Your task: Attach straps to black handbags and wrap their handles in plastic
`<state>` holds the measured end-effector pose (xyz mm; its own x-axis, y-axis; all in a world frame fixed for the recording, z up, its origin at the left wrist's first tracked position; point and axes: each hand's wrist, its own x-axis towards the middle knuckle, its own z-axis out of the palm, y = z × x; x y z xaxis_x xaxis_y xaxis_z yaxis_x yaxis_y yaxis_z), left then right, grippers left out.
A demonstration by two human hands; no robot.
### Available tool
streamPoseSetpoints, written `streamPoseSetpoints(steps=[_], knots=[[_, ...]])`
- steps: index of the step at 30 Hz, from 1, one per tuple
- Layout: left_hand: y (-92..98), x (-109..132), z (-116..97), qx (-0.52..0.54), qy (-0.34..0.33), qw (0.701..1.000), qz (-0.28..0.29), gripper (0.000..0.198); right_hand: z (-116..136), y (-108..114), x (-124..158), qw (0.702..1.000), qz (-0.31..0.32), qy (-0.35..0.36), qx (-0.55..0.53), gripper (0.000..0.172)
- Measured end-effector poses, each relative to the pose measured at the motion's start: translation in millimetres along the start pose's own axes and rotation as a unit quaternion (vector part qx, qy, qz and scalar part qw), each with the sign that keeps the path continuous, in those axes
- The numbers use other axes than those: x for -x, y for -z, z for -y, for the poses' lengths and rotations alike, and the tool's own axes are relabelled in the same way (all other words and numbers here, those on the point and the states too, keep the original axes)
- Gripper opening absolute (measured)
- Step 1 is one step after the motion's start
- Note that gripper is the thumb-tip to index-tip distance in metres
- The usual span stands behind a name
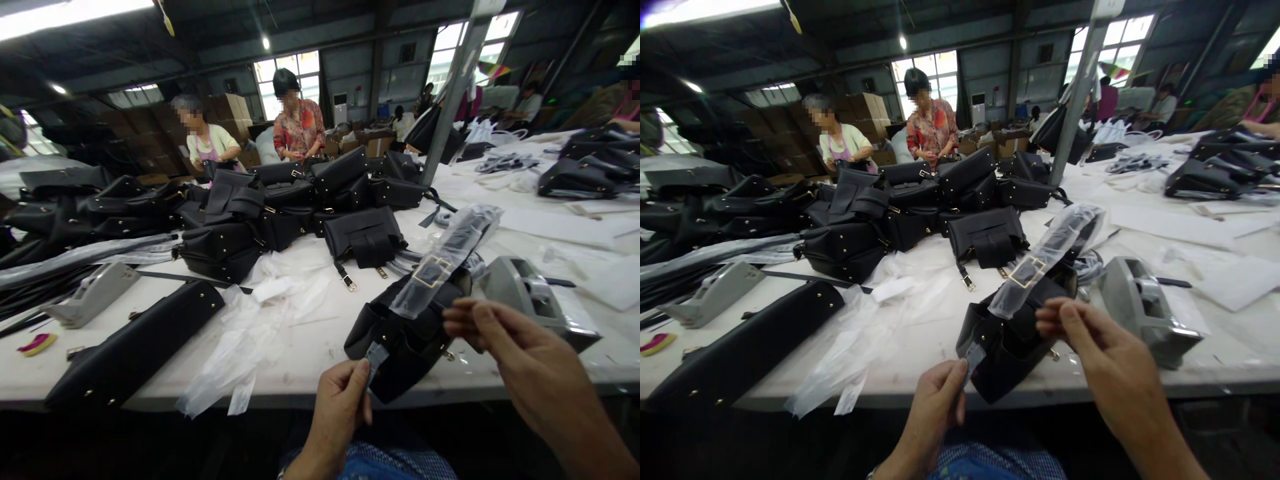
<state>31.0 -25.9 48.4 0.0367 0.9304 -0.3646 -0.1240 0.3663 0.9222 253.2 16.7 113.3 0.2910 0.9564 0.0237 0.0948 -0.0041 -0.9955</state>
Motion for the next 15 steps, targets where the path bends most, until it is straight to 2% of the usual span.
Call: streamPoseSetpoints(steps=[3,6,8,10,13,15], knots=[[-0.9,-1.0,3.1,-0.05,-0.049,0.998,-0.006,0.058,32.3,-6.7,-38.6,0.981,0.066,0.021,-0.18,0.03],[1.6,-1.1,7.6,-0.068,-0.087,0.994,0.009,0.064,77.8,-16.5,-67.0,0.968,0.077,0.005,-0.238,0.03],[5.2,-1.7,9.2,-0.073,-0.115,0.99,0.024,0.067,108.8,-21.0,-78.9,0.972,0.07,-0.004,-0.225,0.035],[10.1,-3.2,8.3,-0.071,-0.156,0.985,0.016,0.07,136.3,-25.2,-86.5,0.977,0.106,-0.021,-0.186,0.041],[18.5,-6.4,1.4,-0.049,-0.202,0.978,-0.029,0.064,171.2,-32.0,-91.6,0.978,0.171,-0.032,-0.112,0.052],[23.6,-8.7,-5.8,-0.048,-0.227,0.97,-0.069,0.052,192.8,-35.2,-91.5,0.982,0.175,-0.009,-0.071,0.057]])
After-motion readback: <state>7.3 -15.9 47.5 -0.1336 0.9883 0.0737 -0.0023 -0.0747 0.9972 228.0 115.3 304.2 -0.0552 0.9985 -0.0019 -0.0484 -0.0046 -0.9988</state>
